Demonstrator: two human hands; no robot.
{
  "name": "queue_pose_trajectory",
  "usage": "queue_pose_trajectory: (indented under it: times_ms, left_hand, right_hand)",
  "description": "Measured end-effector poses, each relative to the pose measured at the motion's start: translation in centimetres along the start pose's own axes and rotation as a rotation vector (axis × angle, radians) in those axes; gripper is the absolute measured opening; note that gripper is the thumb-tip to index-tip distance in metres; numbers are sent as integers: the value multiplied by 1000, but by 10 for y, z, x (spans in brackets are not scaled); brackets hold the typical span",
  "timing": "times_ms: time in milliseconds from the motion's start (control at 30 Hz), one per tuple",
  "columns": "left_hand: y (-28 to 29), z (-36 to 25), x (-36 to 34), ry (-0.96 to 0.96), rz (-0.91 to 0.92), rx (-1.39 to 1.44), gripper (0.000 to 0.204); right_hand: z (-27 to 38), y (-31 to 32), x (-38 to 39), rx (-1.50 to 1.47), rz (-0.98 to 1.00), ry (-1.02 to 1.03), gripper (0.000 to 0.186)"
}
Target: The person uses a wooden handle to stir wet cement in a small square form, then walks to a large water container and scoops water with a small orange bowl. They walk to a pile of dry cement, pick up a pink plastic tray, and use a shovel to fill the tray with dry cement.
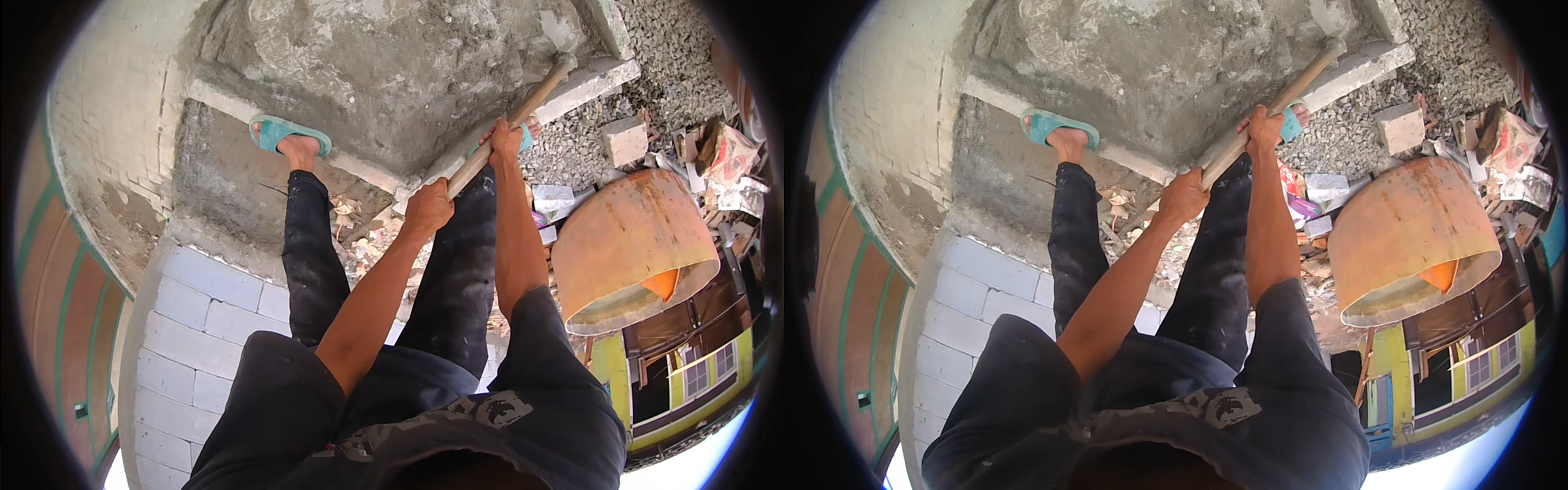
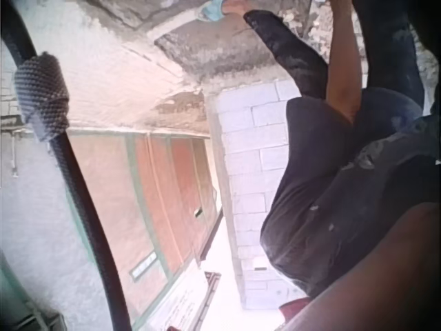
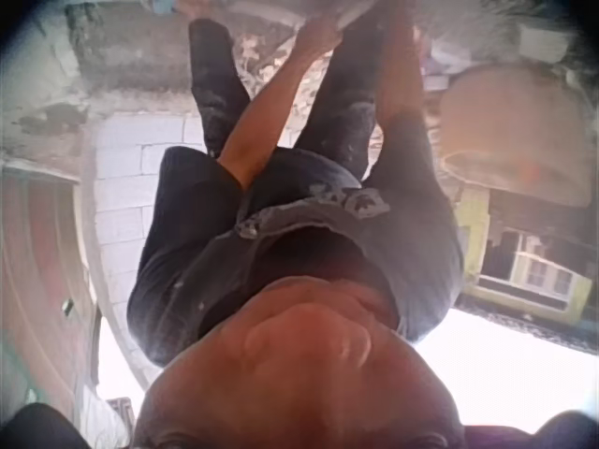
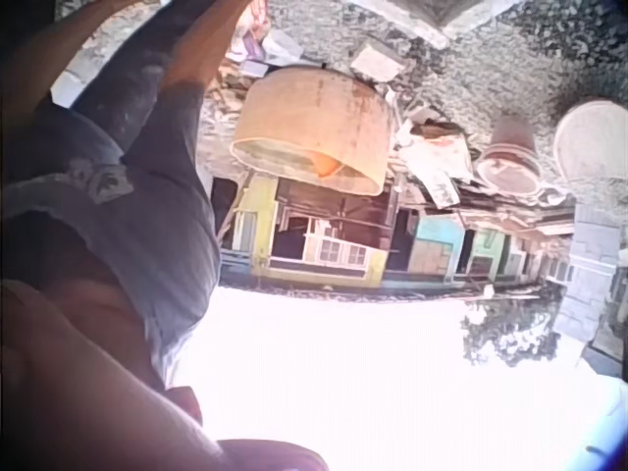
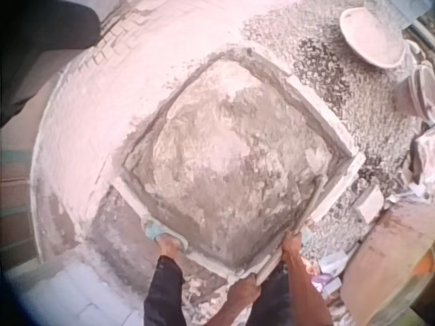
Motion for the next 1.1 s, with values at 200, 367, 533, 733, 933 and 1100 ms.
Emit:
queue_pose_trajectory:
  times_ms: [200, 367, 533, 733, 933, 1100]
  left_hand:
    - [1, 34, 19, 88, 31, -60, 36]
    - [25, 65, 36, 138, 49, -92, 36]
    - [49, 86, 67, 196, 10, -217, 27]
    - [129, 91, 88, 58, -106, -546, 12]
    - [178, 56, 116, 29, -210, -574, 9]
    - [285, 78, 150, 69, -199, -750, 10]
  right_hand:
    - [-49, -15, 19, 85, -81, -118, 18]
    - [-78, -48, 48, 5, -76, -241, 36]
    - [-126, -77, 81, -14, -20, -422, 18]
    - [-170, -148, 143, -424, 133, -772, 17]
    - [-158, -191, 169, -832, 211, -844, 25]
    - [-110, -264, 167, -926, 119, -930, 24]
Point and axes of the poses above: each hand's wrist, its own x-axis away from the middle knuckle, its own y-axis out of the back of the hand, z = x × y, the point moved 5 cm from there along -x, towards the middle knuckle, and after that the axes turned 7 degrees about x, right-handed, at the moved point
